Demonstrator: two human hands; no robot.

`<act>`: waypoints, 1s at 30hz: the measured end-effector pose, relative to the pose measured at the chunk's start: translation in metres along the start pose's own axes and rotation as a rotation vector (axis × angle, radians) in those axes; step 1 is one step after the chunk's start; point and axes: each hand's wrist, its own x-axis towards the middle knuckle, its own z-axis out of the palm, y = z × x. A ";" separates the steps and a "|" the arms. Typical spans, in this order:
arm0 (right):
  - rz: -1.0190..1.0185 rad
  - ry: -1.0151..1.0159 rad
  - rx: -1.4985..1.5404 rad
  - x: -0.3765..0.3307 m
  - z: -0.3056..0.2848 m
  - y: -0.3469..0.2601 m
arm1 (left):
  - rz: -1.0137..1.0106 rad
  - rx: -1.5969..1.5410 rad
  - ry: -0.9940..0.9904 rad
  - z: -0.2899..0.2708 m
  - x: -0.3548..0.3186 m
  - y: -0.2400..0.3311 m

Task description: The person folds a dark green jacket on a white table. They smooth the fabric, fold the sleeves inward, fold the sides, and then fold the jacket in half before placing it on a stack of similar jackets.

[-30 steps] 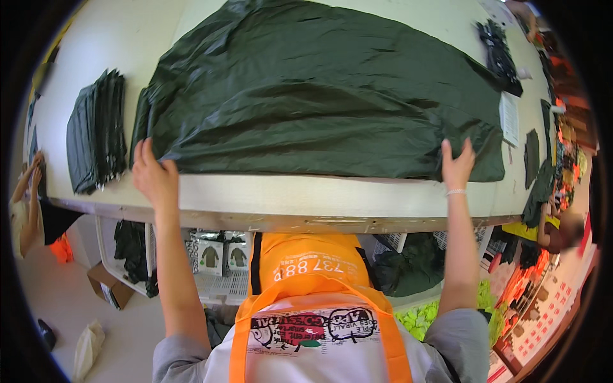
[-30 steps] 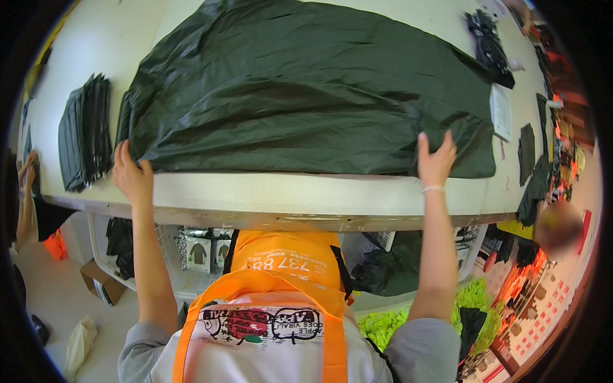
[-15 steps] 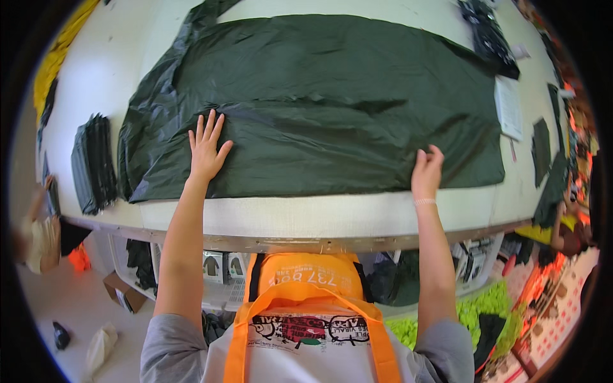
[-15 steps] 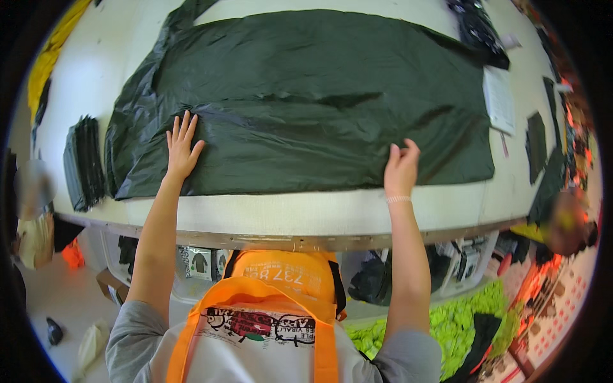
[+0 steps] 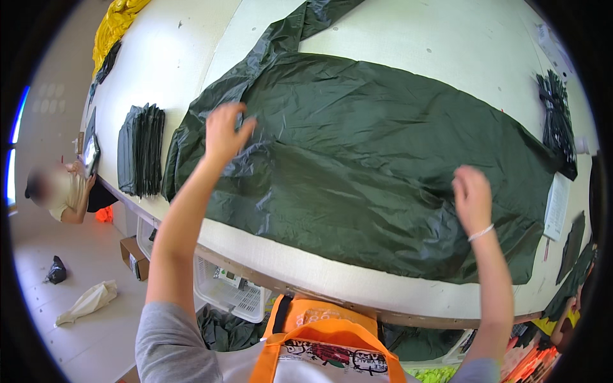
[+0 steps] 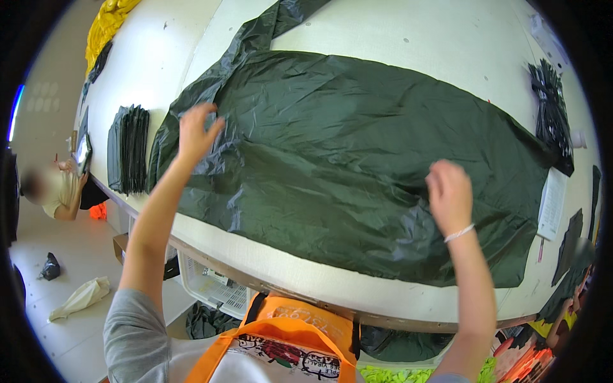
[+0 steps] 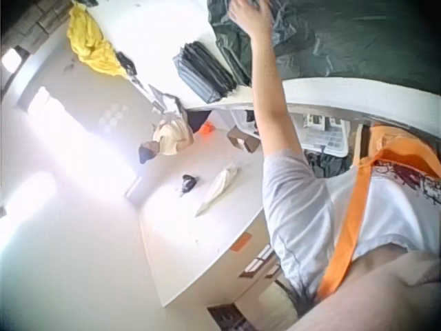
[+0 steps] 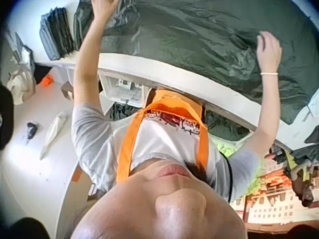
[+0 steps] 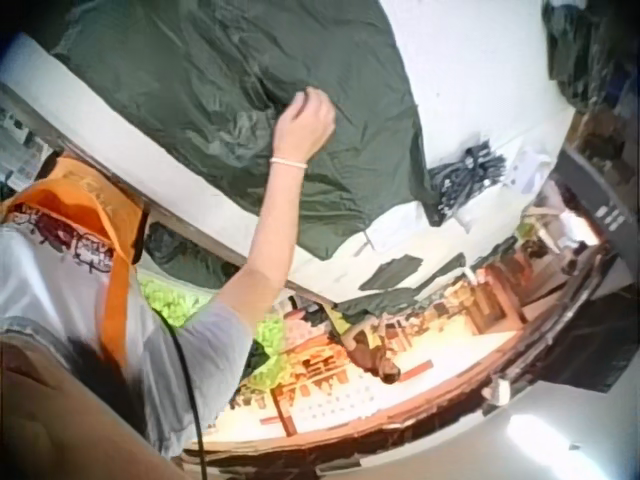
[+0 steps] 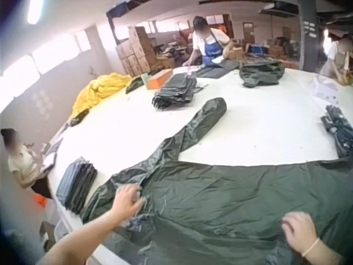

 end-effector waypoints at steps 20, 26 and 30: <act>-0.065 0.002 -0.709 -0.033 -0.163 0.131 | -0.012 -0.008 0.387 -0.039 0.010 -0.123; 0.153 -0.112 -0.692 -0.201 -0.121 0.083 | -0.060 0.028 0.270 -0.006 -0.207 -0.126; 0.467 -0.116 -0.633 -0.258 -0.039 0.092 | -0.092 -0.072 -0.103 0.005 -0.203 -0.051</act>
